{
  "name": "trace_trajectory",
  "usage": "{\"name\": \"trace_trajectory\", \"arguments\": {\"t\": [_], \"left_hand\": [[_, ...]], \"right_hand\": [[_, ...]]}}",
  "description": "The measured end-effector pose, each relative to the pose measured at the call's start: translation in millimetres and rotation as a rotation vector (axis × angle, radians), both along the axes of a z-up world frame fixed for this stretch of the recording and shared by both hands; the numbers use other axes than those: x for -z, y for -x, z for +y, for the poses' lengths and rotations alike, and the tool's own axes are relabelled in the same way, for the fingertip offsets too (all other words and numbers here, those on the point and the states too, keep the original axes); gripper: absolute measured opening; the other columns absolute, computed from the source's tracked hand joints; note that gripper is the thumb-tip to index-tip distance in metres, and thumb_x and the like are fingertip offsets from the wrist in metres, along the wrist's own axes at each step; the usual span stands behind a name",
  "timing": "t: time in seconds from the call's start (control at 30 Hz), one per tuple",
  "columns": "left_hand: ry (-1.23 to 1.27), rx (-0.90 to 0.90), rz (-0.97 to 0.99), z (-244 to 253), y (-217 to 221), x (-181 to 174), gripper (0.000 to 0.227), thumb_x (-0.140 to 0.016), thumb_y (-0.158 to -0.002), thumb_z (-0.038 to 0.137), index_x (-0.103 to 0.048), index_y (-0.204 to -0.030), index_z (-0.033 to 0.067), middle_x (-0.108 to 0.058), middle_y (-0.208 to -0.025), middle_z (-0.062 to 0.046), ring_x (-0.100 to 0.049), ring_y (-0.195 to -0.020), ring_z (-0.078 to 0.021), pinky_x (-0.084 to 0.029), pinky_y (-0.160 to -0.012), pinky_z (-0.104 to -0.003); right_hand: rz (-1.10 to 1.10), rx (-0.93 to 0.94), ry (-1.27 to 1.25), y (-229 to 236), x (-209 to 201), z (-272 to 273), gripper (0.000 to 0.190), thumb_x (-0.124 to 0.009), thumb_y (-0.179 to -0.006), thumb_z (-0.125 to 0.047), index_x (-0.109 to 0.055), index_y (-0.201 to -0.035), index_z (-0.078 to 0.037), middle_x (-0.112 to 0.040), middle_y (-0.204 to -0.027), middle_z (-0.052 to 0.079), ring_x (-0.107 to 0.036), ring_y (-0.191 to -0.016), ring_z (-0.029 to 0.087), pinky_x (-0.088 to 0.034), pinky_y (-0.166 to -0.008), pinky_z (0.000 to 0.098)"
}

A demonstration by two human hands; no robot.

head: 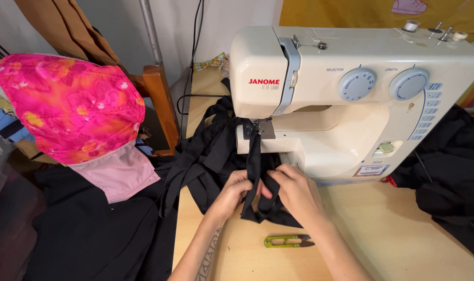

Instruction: Feeding long black fabric strips through a sewing machine and organizing the finished strips.

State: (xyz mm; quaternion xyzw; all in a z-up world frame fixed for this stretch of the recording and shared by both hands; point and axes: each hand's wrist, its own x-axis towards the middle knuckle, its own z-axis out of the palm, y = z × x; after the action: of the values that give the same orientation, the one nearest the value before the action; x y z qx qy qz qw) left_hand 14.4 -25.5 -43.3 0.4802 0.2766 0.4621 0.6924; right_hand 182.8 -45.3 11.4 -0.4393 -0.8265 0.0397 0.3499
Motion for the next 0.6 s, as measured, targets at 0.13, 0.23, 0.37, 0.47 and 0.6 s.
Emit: {"name": "trace_trajectory", "arguments": {"t": [0.13, 0.23, 0.37, 0.47, 0.6], "left_hand": [[-0.333, -0.203, 0.131, 8.8, -6.1, 17.5, 0.012, -0.045, -0.073, -0.001, -0.055, -0.075, -0.0053, -0.051, -0.098, -0.013, -0.050, -0.086, -0.0155, -0.040, -0.075, -0.024], [-0.365, -0.255, 0.167, 13.6, -7.9, 25.1, 0.016, -0.047, -0.071, -0.003, -0.060, -0.081, -0.0054, -0.045, -0.117, -0.010, -0.046, -0.107, -0.0188, -0.037, -0.089, -0.026], [-0.389, -0.300, 0.220, 13.6, -8.3, 22.2, 0.024, -0.049, -0.066, -0.003, -0.062, -0.086, -0.0032, -0.039, -0.129, -0.008, -0.038, -0.120, -0.0200, -0.031, -0.097, -0.028], [-0.434, -0.354, 0.262, 12.0, -8.1, 19.0, 0.022, -0.051, -0.064, -0.003, -0.063, -0.082, -0.0035, -0.038, -0.129, -0.009, -0.036, -0.122, -0.0210, -0.031, -0.097, -0.029], [-0.366, -0.402, 0.298, 10.2, -7.7, 13.7, 0.018, -0.052, -0.063, -0.003, -0.064, -0.077, -0.0018, -0.040, -0.117, -0.007, -0.046, -0.108, -0.0182, -0.044, -0.081, -0.027]], "right_hand": [[0.039, -0.007, 0.022, -4.5, -3.1, -0.7, 0.015, -0.056, -0.065, 0.005, -0.056, -0.079, 0.001, -0.053, -0.076, 0.010, -0.054, -0.075, 0.030, -0.044, -0.063, 0.0390], [0.038, -0.044, -0.102, -5.1, -7.8, -1.5, 0.013, -0.056, -0.060, 0.002, -0.054, -0.072, 0.001, -0.054, -0.077, 0.010, -0.053, -0.074, 0.030, -0.044, -0.062, 0.0382], [0.275, -0.264, 0.059, -9.0, -8.3, 0.2, 0.016, -0.050, -0.071, 0.004, -0.052, -0.086, 0.005, -0.058, -0.090, 0.015, -0.057, -0.079, 0.030, -0.047, -0.064, 0.0343], [0.240, 0.033, 0.385, -13.8, -6.8, 0.8, 0.010, -0.054, -0.077, -0.002, -0.055, -0.086, 0.002, -0.057, -0.071, 0.019, -0.055, -0.062, 0.032, -0.044, -0.057, 0.0354], [0.116, 0.103, 0.411, -28.3, -16.0, 0.8, 0.015, -0.055, -0.076, -0.011, -0.056, -0.084, 0.001, -0.056, -0.065, 0.021, -0.052, -0.062, 0.035, -0.041, -0.057, 0.0396]]}}
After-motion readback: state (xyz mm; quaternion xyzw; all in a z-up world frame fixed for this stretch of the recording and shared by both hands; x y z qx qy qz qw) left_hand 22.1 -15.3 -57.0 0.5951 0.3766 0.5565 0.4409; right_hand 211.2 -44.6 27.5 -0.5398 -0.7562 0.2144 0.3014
